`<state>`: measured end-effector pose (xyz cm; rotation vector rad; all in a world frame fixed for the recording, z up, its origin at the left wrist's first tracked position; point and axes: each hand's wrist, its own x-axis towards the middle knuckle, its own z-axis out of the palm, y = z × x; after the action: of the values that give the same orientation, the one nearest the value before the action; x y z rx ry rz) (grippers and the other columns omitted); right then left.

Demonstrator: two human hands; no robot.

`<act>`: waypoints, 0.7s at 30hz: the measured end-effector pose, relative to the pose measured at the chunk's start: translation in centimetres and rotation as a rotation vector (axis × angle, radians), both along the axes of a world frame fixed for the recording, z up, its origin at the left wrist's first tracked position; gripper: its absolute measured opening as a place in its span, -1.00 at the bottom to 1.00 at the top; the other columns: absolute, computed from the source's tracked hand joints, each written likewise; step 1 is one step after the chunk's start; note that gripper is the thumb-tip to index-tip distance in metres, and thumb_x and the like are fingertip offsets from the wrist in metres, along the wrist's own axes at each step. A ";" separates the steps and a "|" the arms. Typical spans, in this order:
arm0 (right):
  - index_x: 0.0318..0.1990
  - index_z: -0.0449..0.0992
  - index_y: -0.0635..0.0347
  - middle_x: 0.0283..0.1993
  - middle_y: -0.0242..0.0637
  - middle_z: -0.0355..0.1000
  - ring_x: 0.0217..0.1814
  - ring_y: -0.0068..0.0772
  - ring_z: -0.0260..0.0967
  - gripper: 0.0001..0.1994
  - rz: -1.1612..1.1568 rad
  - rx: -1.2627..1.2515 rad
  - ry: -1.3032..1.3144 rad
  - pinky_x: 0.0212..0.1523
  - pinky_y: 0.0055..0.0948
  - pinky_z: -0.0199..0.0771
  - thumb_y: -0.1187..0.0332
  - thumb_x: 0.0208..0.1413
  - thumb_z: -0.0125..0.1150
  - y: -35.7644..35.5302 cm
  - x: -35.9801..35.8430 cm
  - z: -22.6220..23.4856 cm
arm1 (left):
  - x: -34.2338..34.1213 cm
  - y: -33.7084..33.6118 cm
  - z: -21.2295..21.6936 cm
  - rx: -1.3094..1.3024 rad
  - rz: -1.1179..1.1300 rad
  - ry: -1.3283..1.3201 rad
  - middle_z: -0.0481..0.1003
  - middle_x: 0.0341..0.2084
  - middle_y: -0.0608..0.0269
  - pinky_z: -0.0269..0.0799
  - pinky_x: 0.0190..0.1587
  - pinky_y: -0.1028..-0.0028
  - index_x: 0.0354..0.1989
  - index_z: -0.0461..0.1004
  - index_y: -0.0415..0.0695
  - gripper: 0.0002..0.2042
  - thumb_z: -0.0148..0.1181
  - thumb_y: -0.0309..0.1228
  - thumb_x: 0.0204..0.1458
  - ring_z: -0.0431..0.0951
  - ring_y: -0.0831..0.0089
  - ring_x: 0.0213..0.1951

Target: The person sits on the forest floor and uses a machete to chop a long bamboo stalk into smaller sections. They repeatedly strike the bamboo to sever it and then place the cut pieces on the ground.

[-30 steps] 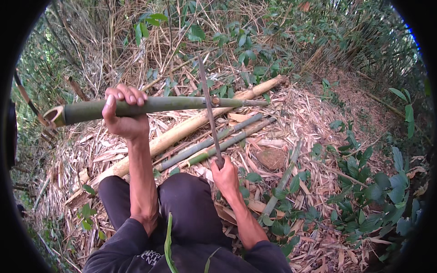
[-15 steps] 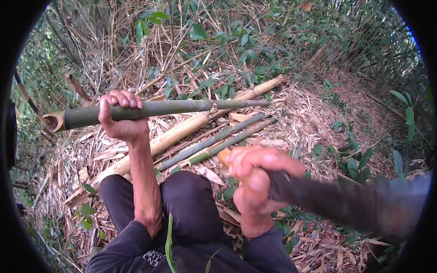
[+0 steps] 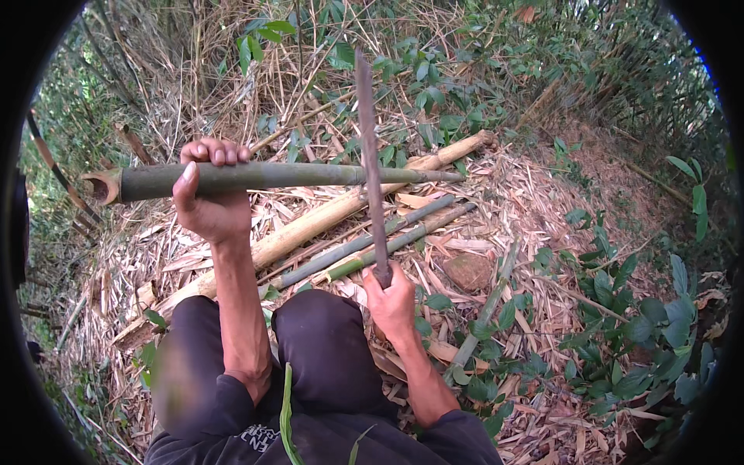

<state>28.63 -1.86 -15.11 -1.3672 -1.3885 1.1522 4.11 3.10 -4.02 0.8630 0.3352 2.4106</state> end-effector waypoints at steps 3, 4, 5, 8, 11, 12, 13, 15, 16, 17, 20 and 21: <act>-0.20 0.37 0.31 -0.57 -0.37 0.35 -0.64 -0.62 0.31 -0.91 0.099 0.266 0.229 -0.63 -0.58 0.35 0.53 0.16 0.06 0.2 -1.0 7.0 | -0.3 -0.6 -0.7 0.061 0.061 -0.066 0.25 -0.54 0.24 0.34 -0.40 0.33 -0.32 0.25 -0.09 -0.78 0.07 -0.26 -0.02 0.32 0.39 -0.48; -0.15 0.35 0.30 -0.55 -0.35 0.35 -0.62 -0.59 0.32 -0.89 0.130 0.449 0.293 -0.60 -0.53 0.39 0.52 0.18 0.02 0.4 -1.0 8.8 | -0.6 -0.8 -1.0 0.064 0.077 -0.058 0.25 -0.55 0.24 0.33 -0.44 0.35 -0.33 0.25 -0.09 -0.79 0.06 -0.25 0.00 0.32 0.39 -0.51; -0.11 0.33 0.29 -0.52 -0.32 0.35 -0.60 -0.55 0.33 -0.86 0.155 0.637 0.335 -0.57 -0.48 0.43 0.50 0.20 -0.03 0.4 -0.8 10.8 | -0.4 -0.8 -1.3 0.070 0.082 -0.070 0.25 -0.56 0.25 0.33 -0.47 0.36 -0.34 0.25 -0.09 -0.79 0.04 -0.23 0.02 0.32 0.40 -0.54; -0.05 0.26 0.22 -0.49 -0.30 0.31 -0.58 -0.46 0.32 -0.82 0.145 1.070 0.548 -0.53 -0.33 0.48 0.38 0.26 -0.12 1.2 -1.6 16.0 | -0.3 -0.7 -1.4 0.072 0.092 -0.050 0.24 -0.62 0.25 0.32 -0.58 0.39 -0.40 0.22 -0.08 -0.77 0.00 -0.19 0.07 0.30 0.43 -0.64; -0.14 0.26 0.19 -0.52 -0.33 0.26 -0.59 -0.46 0.30 -0.85 0.173 1.131 0.534 -0.55 -0.28 0.46 0.33 0.29 -0.18 1.4 -2.1 15.9 | -0.8 -0.9 -1.4 0.065 0.109 -0.021 0.23 -0.64 0.28 0.30 -0.61 0.41 -0.44 0.22 -0.08 -0.76 -0.01 -0.17 0.07 0.28 0.45 -0.67; -0.27 0.30 0.22 -0.55 -0.32 0.30 -0.61 -0.48 0.30 -0.86 0.084 0.889 0.387 -0.54 -0.33 0.45 0.35 0.25 -0.12 1.5 -1.5 12.1 | -0.4 -0.8 -1.1 0.080 0.093 -0.026 0.23 -0.64 0.29 0.30 -0.61 0.44 -0.44 0.24 -0.08 -0.75 0.00 -0.16 0.07 0.29 0.46 -0.67; -0.40 0.35 0.26 -0.58 -0.31 0.35 -0.64 -0.49 0.30 -0.82 0.020 0.615 0.212 -0.53 -0.38 0.43 0.36 0.20 -0.05 1.7 -1.1 7.8 | -0.3 -0.6 -1.0 0.091 0.084 -0.021 0.24 -0.65 0.30 0.29 -0.61 0.46 -0.45 0.25 -0.08 -0.73 0.01 -0.14 0.07 0.30 0.46 -0.67; -0.40 0.45 0.38 -0.54 -0.18 0.45 -0.59 -0.45 0.35 -0.83 0.131 -0.126 -0.356 -0.46 -0.38 0.43 0.41 0.10 0.08 2.3 -0.6 -0.2 | -0.2 -0.1 -1.8 -0.063 0.186 0.190 0.27 -0.67 0.28 0.31 -0.65 0.49 -0.45 0.27 -0.11 -0.74 0.03 -0.17 0.06 0.33 0.46 -0.69; -0.31 0.46 0.43 -0.51 0.00 0.47 -0.49 -0.15 0.46 -0.84 0.257 -0.232 -0.504 -0.36 -0.26 0.44 0.46 0.08 0.09 1.1 -0.2 -3.0 | -0.1 0.3 -3.0 -0.139 0.235 0.285 0.29 -0.68 0.26 0.31 -0.66 0.50 -0.45 0.28 -0.12 -0.75 0.04 -0.18 0.06 0.34 0.46 -0.71; -0.27 0.46 0.41 -0.44 0.17 0.46 -0.31 0.18 0.48 -0.85 0.331 -0.002 -0.669 -0.30 -0.14 0.42 0.46 0.07 0.09 -0.2 1.3 -7.2 | 0.3 1.1 -5.5 -0.155 0.282 0.546 0.32 -0.73 0.21 0.33 -0.70 0.52 -0.45 0.29 -0.17 -0.75 0.07 -0.23 0.04 0.36 0.46 -0.75; -0.28 0.45 0.40 -0.36 0.26 0.43 -0.19 0.30 0.42 -0.85 0.274 -0.118 -0.587 -0.26 -0.09 0.40 0.46 0.07 0.10 -2.4 1.4 -6.1 | 2.0 -0.5 -5.0 -0.254 0.035 0.387 0.31 -0.75 0.18 0.34 -0.70 0.49 -0.46 0.29 -0.22 -0.74 0.09 -0.25 0.03 0.32 0.46 -0.77; -0.30 0.45 0.40 -0.35 0.26 0.43 -0.18 0.29 0.42 -0.86 0.259 -0.262 -0.606 -0.25 -0.10 0.40 0.46 0.07 0.10 -3.0 0.9 -6.1 | 1.1 -0.1 -4.6 -0.267 0.022 0.333 0.31 -0.75 0.18 0.34 -0.70 0.49 -0.46 0.28 -0.22 -0.73 0.09 -0.25 0.03 0.32 0.46 -0.77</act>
<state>29.56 -4.83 -21.25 -1.8672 -1.9368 1.1642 5.17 2.96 -8.61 1.1360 0.7771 2.1702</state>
